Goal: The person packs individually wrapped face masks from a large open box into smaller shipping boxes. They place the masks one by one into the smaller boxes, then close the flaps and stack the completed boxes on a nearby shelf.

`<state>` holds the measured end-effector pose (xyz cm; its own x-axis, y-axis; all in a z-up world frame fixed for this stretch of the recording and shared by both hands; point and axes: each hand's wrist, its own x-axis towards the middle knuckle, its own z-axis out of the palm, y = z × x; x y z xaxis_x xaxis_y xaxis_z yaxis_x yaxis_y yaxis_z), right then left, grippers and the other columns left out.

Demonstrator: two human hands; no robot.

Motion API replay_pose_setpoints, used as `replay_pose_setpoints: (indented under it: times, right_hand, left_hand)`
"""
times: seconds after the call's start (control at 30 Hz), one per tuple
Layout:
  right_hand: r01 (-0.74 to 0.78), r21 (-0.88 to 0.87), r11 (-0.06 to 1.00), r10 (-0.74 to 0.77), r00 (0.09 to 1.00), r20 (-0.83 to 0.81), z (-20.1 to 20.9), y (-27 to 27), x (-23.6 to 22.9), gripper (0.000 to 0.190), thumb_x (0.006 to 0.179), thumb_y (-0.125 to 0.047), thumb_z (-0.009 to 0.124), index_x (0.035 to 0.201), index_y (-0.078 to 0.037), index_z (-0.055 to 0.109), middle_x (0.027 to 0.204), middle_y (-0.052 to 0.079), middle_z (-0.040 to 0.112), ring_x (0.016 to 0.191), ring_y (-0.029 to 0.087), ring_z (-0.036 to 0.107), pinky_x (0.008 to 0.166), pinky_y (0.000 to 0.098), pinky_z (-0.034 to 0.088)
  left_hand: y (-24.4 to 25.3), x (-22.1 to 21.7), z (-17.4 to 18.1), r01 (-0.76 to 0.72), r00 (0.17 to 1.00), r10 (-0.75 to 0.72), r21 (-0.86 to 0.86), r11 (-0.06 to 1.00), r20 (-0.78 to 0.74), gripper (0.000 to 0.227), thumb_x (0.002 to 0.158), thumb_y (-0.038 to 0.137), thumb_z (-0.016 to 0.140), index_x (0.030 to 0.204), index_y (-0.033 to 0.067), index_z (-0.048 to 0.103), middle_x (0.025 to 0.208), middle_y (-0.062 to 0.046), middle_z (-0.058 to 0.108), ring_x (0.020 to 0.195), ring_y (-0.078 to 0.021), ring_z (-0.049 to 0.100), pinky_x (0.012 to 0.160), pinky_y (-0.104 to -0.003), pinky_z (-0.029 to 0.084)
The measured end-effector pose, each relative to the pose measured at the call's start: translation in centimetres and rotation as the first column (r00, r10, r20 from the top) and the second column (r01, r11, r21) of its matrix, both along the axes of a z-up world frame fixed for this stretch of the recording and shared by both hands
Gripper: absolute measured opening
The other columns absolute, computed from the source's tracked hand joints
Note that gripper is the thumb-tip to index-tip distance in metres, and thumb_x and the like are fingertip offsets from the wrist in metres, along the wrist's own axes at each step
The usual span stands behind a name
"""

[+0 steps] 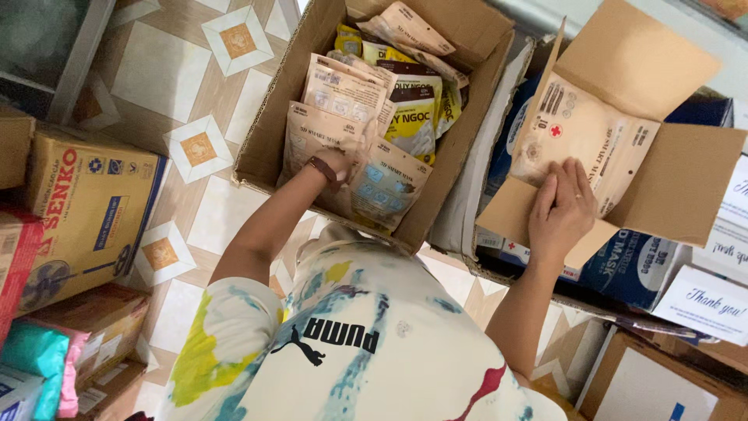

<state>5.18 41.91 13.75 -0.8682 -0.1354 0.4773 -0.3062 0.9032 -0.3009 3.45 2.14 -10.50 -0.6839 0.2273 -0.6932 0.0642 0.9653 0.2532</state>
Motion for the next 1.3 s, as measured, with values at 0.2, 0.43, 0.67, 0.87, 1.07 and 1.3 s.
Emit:
replay_pose_setpoints:
  times: [0.2,0.43,0.67,0.87,1.07,1.3]
  right_hand:
    - [0.013,0.004,1.0,-0.013,1.0,-0.02,-0.2,0.0,-0.2,0.021,0.11,-0.01,0.06,0.119,-0.001,0.077,0.127,0.023,0.072,0.129,0.038,0.065,0.107,0.0474,0.049]
    - [0.008,-0.009,1.0,-0.008,1.0,-0.025,-0.1,-0.1,0.0,0.021,0.11,-0.01,0.06,0.118,0.0,0.076,0.127,0.024,0.072,0.128,0.037,0.066,0.107,0.0474,0.049]
    - [-0.004,-0.006,1.0,0.004,1.0,-0.025,0.7,-0.4,0.1,0.021,0.109,-0.01,0.061,0.117,0.001,0.076,0.126,0.025,0.072,0.127,0.039,0.065,0.105,0.0484,0.049]
    - [-0.015,-0.072,0.997,0.013,1.0,-0.029,1.1,-0.7,0.0,0.019,0.107,-0.009,0.063,0.115,0.002,0.076,0.124,0.027,0.07,0.124,0.042,0.067,0.106,0.0473,0.052]
    - [-0.001,-0.097,0.995,0.004,0.999,0.031,1.3,-0.4,0.0,0.019,0.104,-0.01,0.066,0.114,0.003,0.075,0.127,0.027,0.07,0.126,0.042,0.064,0.109,0.0475,0.049]
    - [-0.22,-0.414,0.883,0.289,0.951,0.113,1.8,-1.3,3.4,0.044,0.09,-0.01,0.072,0.133,-0.001,0.068,0.147,0.023,0.059,0.141,0.037,0.051,0.119,0.0462,0.037]
  left_hand:
    - [0.7,0.2,-2.1,0.028,0.998,-0.027,-0.013,1.0,0.049,0.035,0.083,0.026,0.078,0.114,0.0078,0.075,0.12,-0.017,0.072,0.111,-0.0332,0.07,0.099,-0.045,0.052]
    - [-1.5,-2.5,4.0,-0.223,0.975,0.216,0.372,0.901,0.059,0.031,0.088,0.03,0.077,0.114,0.0139,0.079,0.119,-0.011,0.074,0.11,-0.0256,0.069,0.1,-0.042,0.048]
    - [-1.5,-2.7,10.1,-0.448,0.792,0.509,0.887,0.108,0.338,0.032,0.099,0.023,0.072,0.122,0.0011,0.073,0.112,-0.007,0.075,0.099,-0.011,0.066,0.091,-0.028,0.055]
    - [-0.2,-1.8,11.3,-0.443,0.647,0.642,0.888,-0.122,0.411,0.045,0.098,0.027,0.071,0.133,0.0007,0.064,0.118,-0.005,0.075,0.104,-0.012,0.069,0.093,-0.028,0.056]
    - [3.0,-0.4,10.9,-0.465,0.521,0.457,0.689,-0.556,0.721,0.035,0.099,0.02,0.069,0.128,0.0013,0.065,0.119,-0.007,0.073,0.105,-0.0162,0.07,0.095,-0.034,0.057]
    - [8.5,1.5,13.8,-0.526,0.529,0.155,0.466,-0.712,0.834,0.029,0.105,0.026,0.06,0.127,0.0066,0.065,0.12,-0.006,0.073,0.108,-0.0167,0.07,0.091,-0.037,0.059]
